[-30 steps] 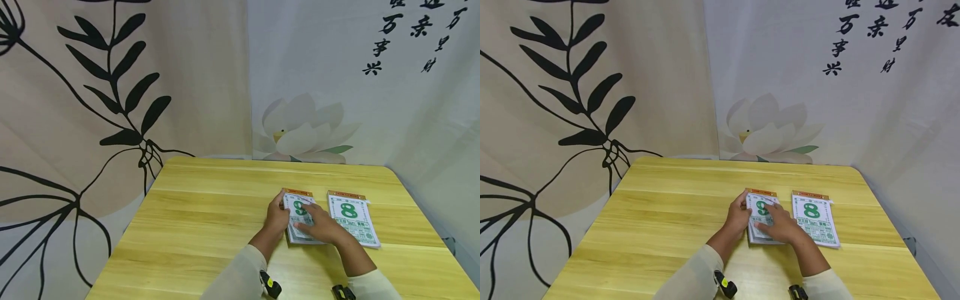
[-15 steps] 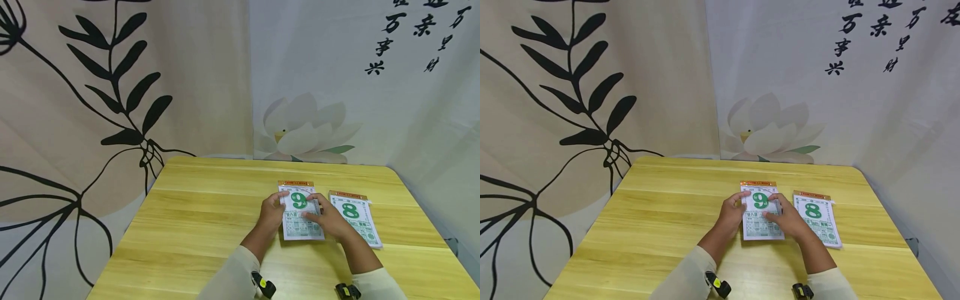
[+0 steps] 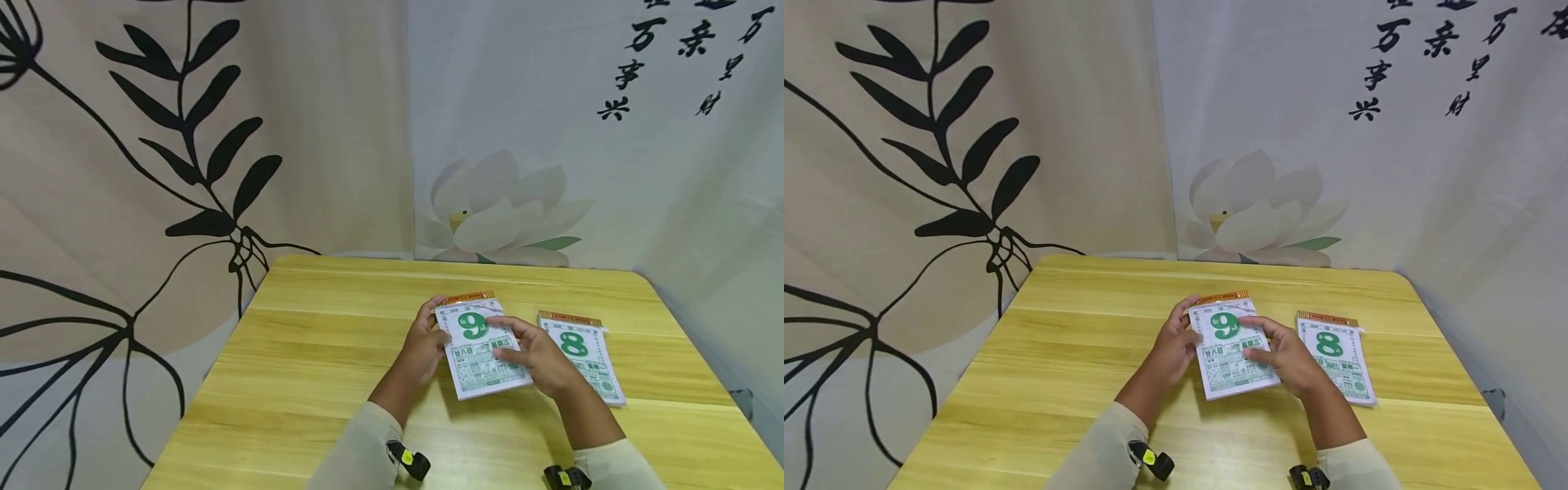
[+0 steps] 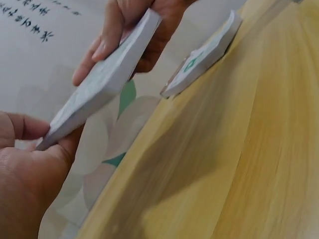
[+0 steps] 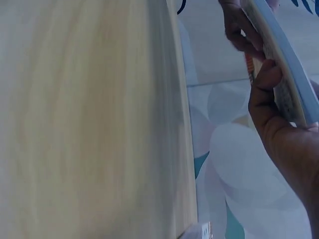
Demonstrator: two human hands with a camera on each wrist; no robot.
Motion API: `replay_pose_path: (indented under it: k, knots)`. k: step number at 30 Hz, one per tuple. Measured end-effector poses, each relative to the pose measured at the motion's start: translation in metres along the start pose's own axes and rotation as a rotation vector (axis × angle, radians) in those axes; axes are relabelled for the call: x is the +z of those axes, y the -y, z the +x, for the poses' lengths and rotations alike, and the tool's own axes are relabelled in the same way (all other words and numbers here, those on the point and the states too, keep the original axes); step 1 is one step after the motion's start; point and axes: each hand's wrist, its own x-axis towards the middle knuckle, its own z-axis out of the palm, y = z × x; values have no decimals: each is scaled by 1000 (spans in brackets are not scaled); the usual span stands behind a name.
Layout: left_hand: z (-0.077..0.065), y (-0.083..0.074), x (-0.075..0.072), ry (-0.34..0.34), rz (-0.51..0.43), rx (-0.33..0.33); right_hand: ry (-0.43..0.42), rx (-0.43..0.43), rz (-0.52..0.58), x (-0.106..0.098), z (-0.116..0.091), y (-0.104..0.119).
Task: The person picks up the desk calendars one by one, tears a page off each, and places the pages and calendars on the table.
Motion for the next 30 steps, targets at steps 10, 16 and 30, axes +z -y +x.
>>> replay_pose_path:
  k: [10,16,30]
  knots:
    - [-2,-7,-14,13,-270,-80,32,-70,24,20,0,1]
    - [5,-7,-21,9,-313,-129,33,-49,19,28,3,0]
    - [10,-11,-24,-4,-330,-113,-137,50,-112,53,-1,14]
